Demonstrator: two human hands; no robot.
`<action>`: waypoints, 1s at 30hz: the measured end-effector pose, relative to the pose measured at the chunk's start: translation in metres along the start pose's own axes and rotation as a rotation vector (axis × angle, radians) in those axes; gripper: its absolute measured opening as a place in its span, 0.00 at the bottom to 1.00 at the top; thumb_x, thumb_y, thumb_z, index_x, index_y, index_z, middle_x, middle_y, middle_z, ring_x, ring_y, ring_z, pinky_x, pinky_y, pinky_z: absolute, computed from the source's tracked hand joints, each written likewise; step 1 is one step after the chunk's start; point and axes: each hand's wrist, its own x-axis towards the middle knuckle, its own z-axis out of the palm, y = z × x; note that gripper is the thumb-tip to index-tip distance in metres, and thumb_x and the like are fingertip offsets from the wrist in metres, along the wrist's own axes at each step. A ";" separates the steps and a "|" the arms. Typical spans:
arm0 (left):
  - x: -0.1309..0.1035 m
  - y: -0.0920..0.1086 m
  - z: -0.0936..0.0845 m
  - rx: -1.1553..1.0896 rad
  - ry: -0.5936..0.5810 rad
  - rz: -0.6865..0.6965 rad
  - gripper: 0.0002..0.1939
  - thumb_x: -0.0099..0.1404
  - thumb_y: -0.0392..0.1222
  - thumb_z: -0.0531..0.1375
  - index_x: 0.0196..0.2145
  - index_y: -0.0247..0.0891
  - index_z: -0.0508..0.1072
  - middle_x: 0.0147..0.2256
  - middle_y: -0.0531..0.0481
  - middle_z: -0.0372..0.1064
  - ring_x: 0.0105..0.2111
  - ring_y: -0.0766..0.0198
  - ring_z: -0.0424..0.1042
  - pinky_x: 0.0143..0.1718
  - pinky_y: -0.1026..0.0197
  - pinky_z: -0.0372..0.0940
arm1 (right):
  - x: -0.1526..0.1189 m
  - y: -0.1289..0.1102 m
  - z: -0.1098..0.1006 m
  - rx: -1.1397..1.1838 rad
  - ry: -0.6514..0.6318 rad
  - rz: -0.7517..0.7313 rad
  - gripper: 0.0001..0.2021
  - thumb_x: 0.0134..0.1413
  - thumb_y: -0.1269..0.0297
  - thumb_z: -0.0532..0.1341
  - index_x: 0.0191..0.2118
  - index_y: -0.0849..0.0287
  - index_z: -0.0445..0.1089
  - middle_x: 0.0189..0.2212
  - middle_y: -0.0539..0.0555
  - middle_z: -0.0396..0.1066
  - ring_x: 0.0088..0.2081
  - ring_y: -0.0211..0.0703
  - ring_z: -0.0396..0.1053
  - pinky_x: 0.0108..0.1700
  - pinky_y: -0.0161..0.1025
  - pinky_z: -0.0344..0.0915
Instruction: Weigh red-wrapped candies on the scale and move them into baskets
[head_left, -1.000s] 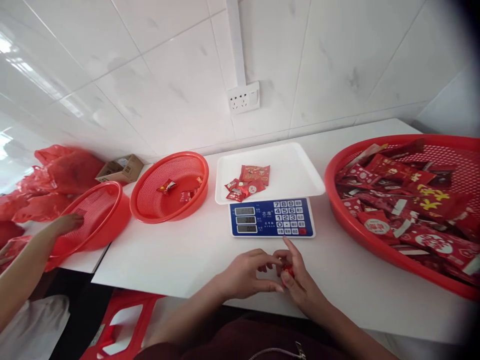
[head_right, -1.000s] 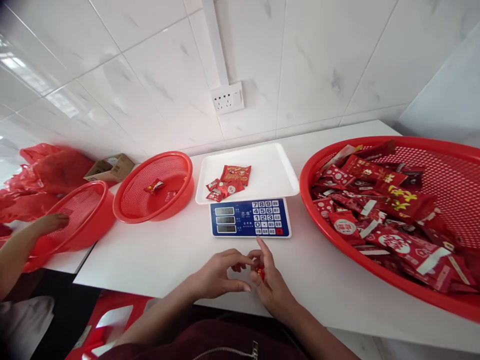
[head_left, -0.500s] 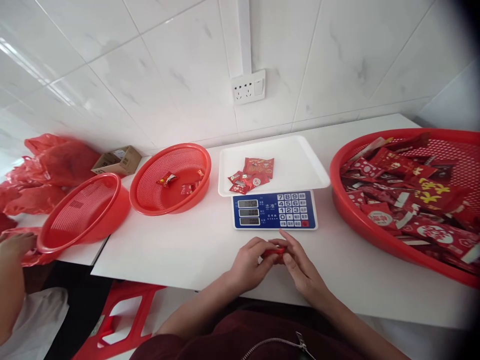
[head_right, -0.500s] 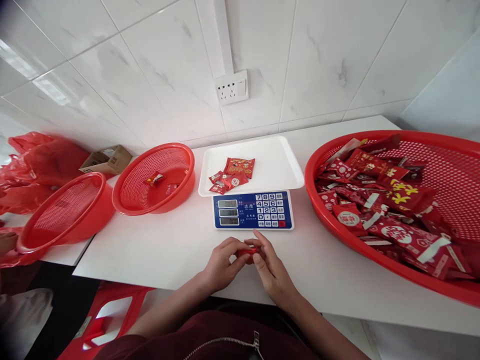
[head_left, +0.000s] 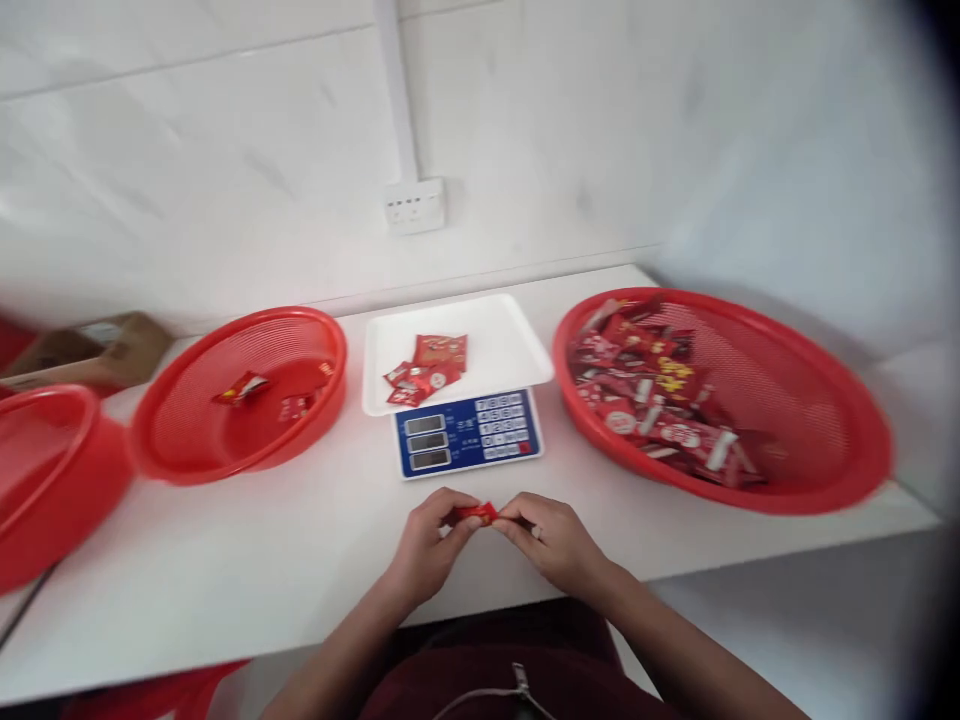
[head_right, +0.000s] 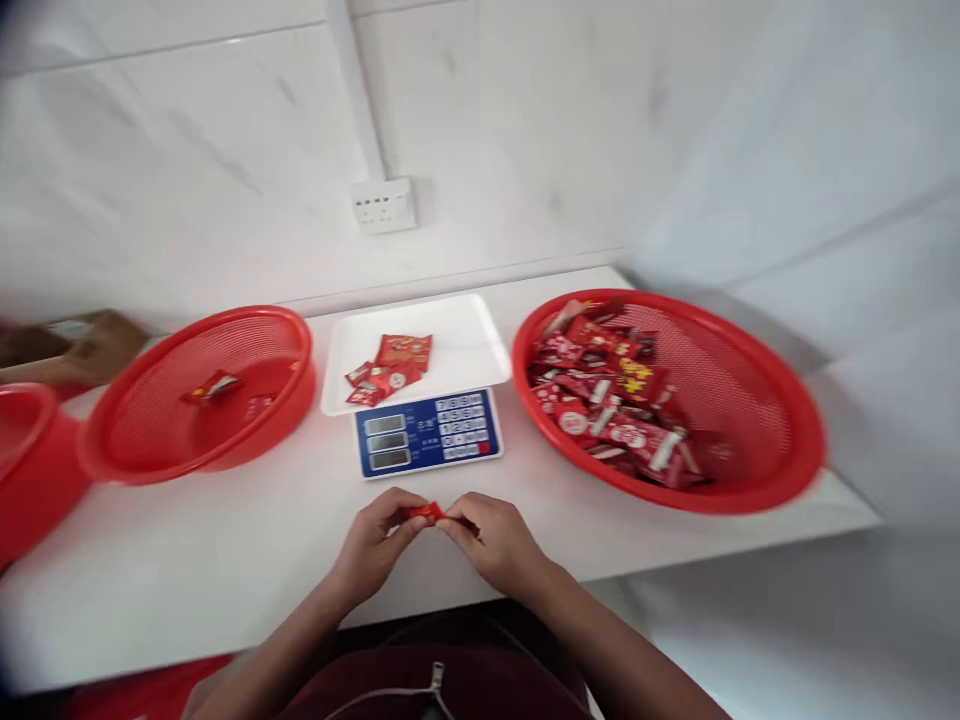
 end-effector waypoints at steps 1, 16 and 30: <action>0.002 -0.001 0.001 -0.016 -0.014 -0.025 0.10 0.62 0.46 0.58 0.36 0.38 0.72 0.35 0.47 0.72 0.34 0.62 0.71 0.37 0.60 0.67 | 0.001 -0.003 -0.019 -0.050 0.030 -0.041 0.12 0.58 0.59 0.53 0.28 0.56 0.70 0.25 0.52 0.74 0.28 0.41 0.70 0.31 0.36 0.66; 0.010 -0.011 0.016 -0.006 -0.112 -0.147 0.14 0.60 0.51 0.57 0.35 0.39 0.72 0.35 0.49 0.74 0.32 0.62 0.71 0.35 0.61 0.66 | 0.071 0.061 -0.191 -0.666 -0.124 0.306 0.26 0.53 0.61 0.58 0.60 0.50 0.59 0.59 0.55 0.61 0.56 0.55 0.62 0.54 0.46 0.61; 0.010 -0.018 0.017 0.009 -0.141 -0.110 0.14 0.61 0.51 0.56 0.36 0.39 0.72 0.35 0.49 0.73 0.32 0.62 0.70 0.35 0.61 0.65 | 0.043 0.088 -0.244 -0.467 0.196 0.533 0.26 0.53 0.55 0.57 0.56 0.61 0.59 0.55 0.62 0.64 0.49 0.56 0.69 0.44 0.48 0.69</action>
